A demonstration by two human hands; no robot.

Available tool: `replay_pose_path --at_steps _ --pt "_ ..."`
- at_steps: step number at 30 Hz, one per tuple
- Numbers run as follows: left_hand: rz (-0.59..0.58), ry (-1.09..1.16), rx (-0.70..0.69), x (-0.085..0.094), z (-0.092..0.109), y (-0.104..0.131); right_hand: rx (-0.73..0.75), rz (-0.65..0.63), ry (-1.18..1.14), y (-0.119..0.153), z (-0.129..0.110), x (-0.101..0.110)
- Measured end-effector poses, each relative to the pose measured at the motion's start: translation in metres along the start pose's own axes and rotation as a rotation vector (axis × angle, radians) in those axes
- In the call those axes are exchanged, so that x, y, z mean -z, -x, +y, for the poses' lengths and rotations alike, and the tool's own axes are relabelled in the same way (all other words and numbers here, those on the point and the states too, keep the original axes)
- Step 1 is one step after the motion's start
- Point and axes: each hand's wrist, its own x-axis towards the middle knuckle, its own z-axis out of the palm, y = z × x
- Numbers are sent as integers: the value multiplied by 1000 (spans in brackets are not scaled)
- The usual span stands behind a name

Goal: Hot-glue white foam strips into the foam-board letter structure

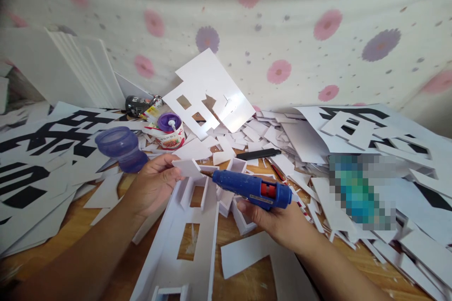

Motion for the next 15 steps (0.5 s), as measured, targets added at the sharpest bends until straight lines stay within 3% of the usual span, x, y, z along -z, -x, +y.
replay_pose_path --at_steps 11,15 --pt "1 88 12 0 3 -2 -32 -17 -9 -1 2 0" --pt "15 116 13 3 3 -4 -93 -85 -53 -4 3 -2"
